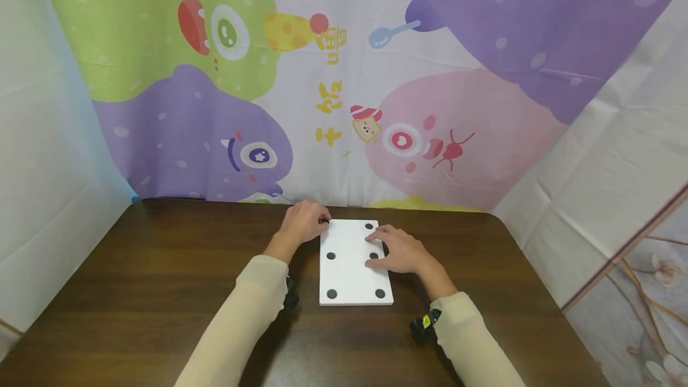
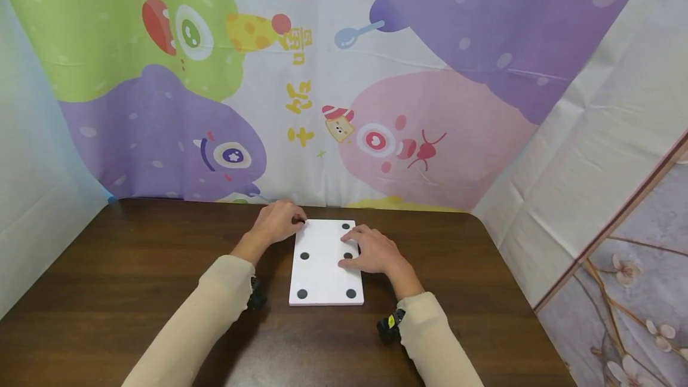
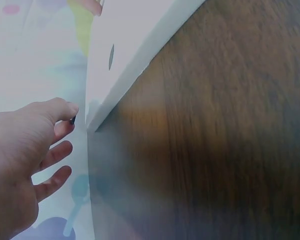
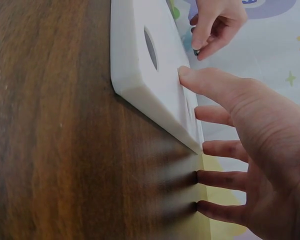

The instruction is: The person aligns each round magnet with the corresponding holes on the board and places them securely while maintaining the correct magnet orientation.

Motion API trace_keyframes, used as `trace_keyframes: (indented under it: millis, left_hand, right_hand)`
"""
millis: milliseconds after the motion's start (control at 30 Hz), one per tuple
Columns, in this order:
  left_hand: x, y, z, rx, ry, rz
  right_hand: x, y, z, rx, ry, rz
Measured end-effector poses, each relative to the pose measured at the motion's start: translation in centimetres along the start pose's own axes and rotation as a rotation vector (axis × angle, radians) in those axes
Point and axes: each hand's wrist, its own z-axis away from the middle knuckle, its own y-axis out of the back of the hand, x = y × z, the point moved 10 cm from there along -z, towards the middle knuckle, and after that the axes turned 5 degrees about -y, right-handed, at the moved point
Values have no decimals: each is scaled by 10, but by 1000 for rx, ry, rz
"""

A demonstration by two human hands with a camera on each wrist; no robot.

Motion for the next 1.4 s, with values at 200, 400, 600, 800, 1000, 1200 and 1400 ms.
trace_keyframes:
  millis: [200, 400, 600, 800, 1000, 1200, 1400]
  left_hand:
    - [20, 23, 10, -65, 33, 40]
    - [-2, -11, -8, -17, 19, 30]
    - [-3, -19, -9, -59, 68, 80]
    - [1, -14, -5, -45, 56, 58]
    - [-10, -30, -9, -34, 54, 44]
    - [-12, -38, -12, -41, 59, 35]
    - [-10, -37, -10, -22, 65, 47]
  right_hand:
    - [-1, 0, 0, -3, 0, -3]
    - [-2, -1, -1, 0, 3, 9]
    - [-2, 0, 0, -1, 0, 5]
    - [-3, 0, 0, -3, 1, 5]
    - [-3, -1, 0, -3, -3, 3]
    - [-1, -1, 0, 0, -4, 7]
    - [0, -1, 0, 1, 4, 6]
